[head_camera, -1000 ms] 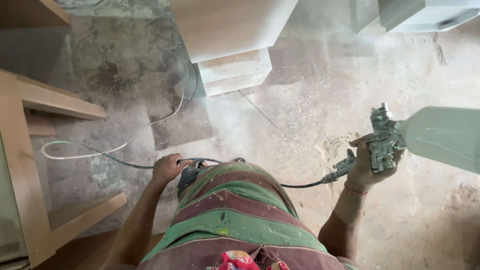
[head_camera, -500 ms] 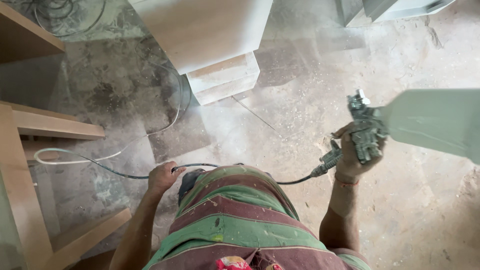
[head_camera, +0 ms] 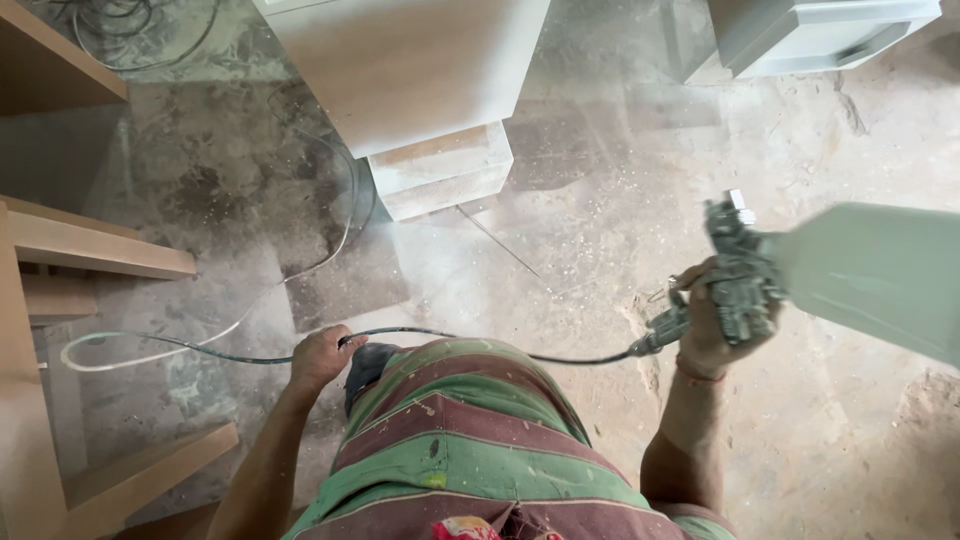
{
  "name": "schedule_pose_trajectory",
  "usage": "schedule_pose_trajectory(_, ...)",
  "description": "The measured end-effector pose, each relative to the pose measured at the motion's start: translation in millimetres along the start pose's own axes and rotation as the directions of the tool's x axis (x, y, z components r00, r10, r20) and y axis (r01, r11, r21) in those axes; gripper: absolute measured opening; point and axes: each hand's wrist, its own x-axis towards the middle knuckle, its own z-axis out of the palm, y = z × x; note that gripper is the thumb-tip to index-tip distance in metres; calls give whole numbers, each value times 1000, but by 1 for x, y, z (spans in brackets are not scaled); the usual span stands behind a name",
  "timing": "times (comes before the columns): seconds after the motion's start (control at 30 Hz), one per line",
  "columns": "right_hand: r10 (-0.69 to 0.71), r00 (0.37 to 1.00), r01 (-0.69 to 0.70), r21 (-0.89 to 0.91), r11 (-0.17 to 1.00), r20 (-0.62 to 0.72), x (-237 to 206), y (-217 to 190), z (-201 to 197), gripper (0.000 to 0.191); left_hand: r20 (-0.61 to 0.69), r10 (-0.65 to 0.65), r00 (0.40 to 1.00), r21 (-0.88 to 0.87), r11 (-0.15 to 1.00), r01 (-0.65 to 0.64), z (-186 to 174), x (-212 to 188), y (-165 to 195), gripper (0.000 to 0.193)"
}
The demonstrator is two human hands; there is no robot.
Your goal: The person uses a spray gun connected to a hose to apply white paint to wooden furniture parts, including cabinet frames and panels, moving around the pieces to coat different surfaces. They occasionally touch or reposition a panel and manage the hose while spraying.
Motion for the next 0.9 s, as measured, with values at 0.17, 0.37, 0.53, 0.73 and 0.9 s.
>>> schedule_pose_trajectory(0.17, 192, 981, -192, -24, 981, 35, -11, -15, 19, 37, -6, 17, 1000, 16, 1000, -17, 1, 1, 2, 49)
schedule_pose_trajectory(0.37, 90, 995, -102, 362, 927, 50, 20, 7, -15, 55, -93, 83, 992, -60, 994, -89, 3, 8, 8, 47)
schedule_pose_trajectory(0.53, 165, 968, -230, 405, 885, 190, 57, 5, -75, 70, -122, 84, 989, -86, 992, -95, 5, 11, 3, 45)
schedule_pose_trajectory(0.73, 126, 979, -113, 86, 990, -162, 2, 17, -40, 60, -34, -21, 999, -67, 998, 19, 3, 8, -19, 49)
schedule_pose_trajectory(0.9, 11, 1000, -25, -686, 727, -25, -39, 6, 36, 60, -89, 31, 996, -86, 996, -38, -1, -1, -55, 43)
